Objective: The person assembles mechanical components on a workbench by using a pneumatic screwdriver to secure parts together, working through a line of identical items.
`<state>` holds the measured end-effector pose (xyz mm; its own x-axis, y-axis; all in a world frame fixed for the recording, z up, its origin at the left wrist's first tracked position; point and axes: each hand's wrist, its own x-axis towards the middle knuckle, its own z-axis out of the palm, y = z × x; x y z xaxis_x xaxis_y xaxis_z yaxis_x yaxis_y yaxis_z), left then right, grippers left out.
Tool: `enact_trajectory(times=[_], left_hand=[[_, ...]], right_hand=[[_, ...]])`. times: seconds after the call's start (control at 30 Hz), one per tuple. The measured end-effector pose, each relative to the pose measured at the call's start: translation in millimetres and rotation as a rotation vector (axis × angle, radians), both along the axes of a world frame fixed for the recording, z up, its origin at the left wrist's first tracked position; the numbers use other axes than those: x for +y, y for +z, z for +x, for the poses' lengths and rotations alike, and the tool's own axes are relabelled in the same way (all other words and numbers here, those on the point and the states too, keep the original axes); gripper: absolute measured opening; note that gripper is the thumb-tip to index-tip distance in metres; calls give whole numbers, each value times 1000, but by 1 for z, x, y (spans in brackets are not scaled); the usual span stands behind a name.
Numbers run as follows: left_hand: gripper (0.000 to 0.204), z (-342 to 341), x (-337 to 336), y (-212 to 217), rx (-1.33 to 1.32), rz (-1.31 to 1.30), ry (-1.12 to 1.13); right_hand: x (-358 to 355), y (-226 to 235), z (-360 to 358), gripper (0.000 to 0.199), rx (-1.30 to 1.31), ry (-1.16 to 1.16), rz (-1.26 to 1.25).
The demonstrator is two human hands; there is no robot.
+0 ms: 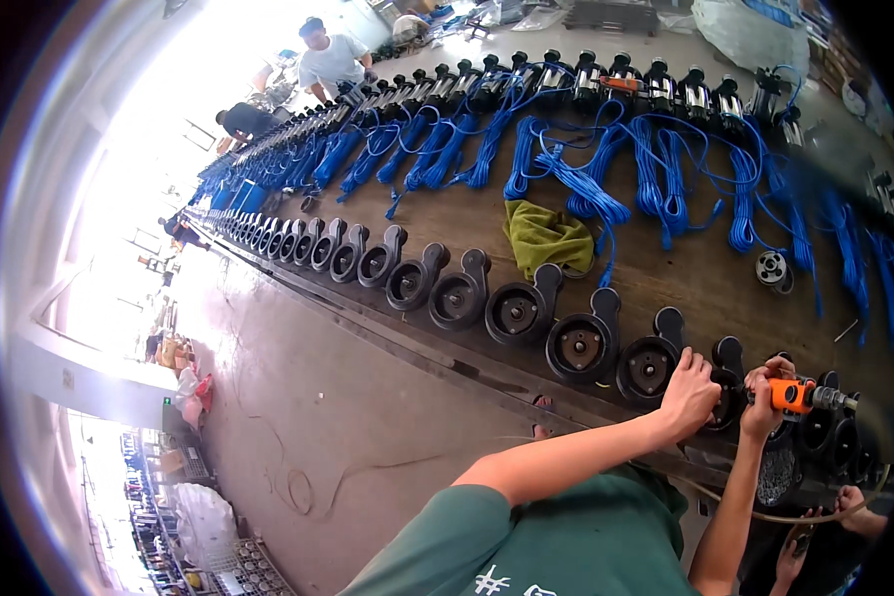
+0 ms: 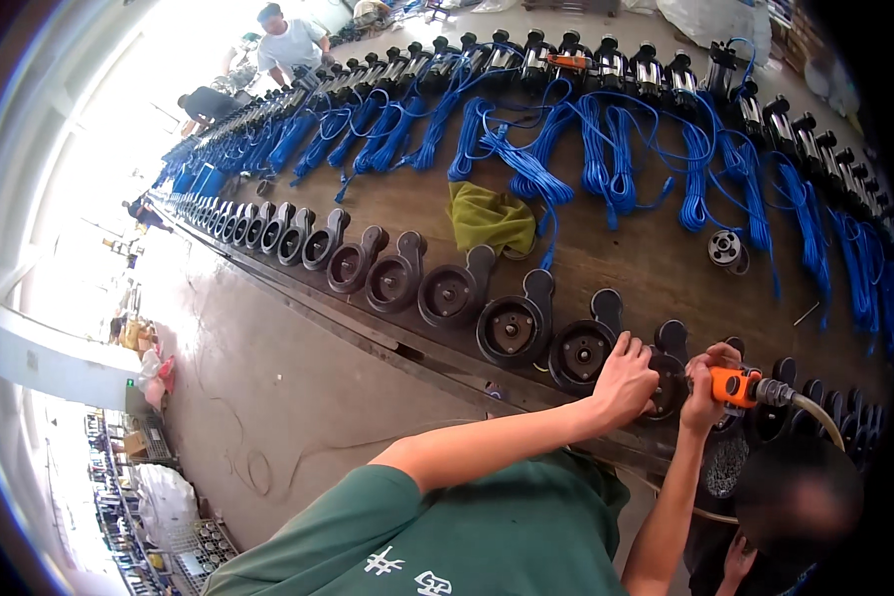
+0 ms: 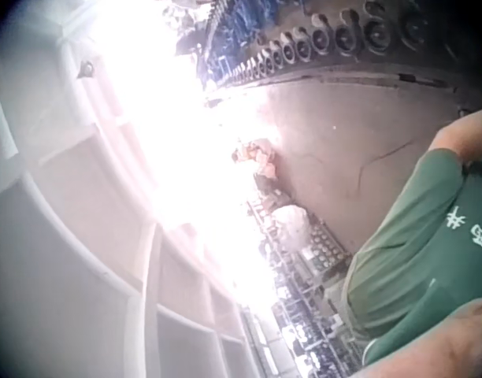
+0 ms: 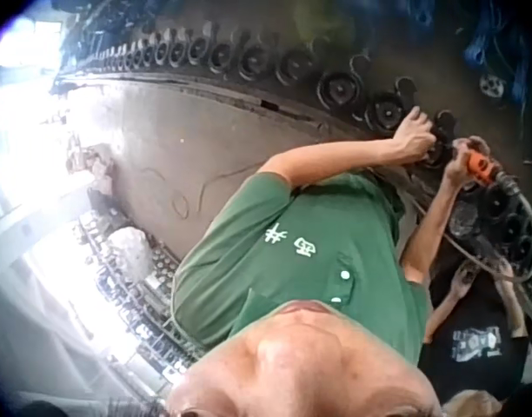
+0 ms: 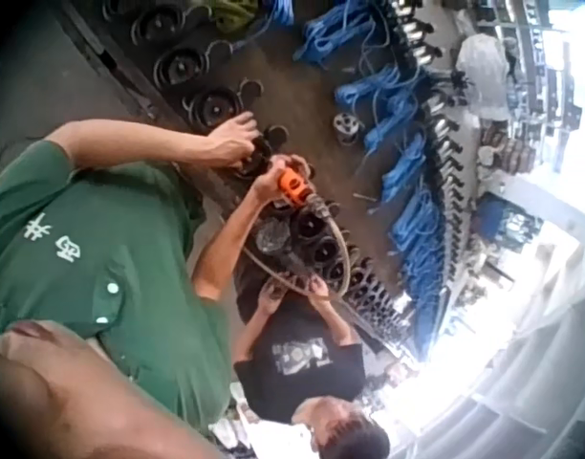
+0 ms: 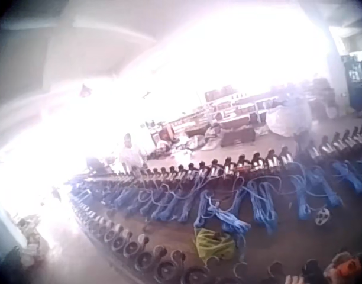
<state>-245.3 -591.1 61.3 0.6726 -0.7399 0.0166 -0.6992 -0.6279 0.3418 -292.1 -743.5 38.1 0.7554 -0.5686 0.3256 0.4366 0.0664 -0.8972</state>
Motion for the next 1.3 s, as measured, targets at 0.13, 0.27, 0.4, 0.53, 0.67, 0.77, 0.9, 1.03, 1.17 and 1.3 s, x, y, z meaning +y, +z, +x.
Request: enact_trajectory(times=[0.13,0.27,0.4,0.53,0.67,0.77,0.9,1.03,1.17,1.3], left_hand=[[34,-2,2,4,8,8,13],[35,-5,3,6,15,14,21],[36,-5,-2,0,-25,3,23],[18,5,7,0,-100,-196,12],[36,6,5,3,-88,-36,-13],[40,8,3,-4,-92,-55,-38],[45,5,-5,-7,-92,-41,-31],[45,5,-3,-7,-84,-62,-23],[44,5,-3,-9,-85,-82,-17],[42,5,-3,-10,-67,-69,-20]], right_hand=[[2,1,-2,26,14,13,-40],[4,5,-8,26,52,-2,-57],[-1,0,-11,30,66,-13,-47],[8,11,-6,31,71,-115,35],[16,35,-3,26,-1,-70,91],[12,34,0,24,-25,-45,97],[6,33,3,22,-25,-35,114],[9,27,8,21,-7,-3,134],[8,14,11,22,34,14,124],[8,15,10,21,46,-3,95]])
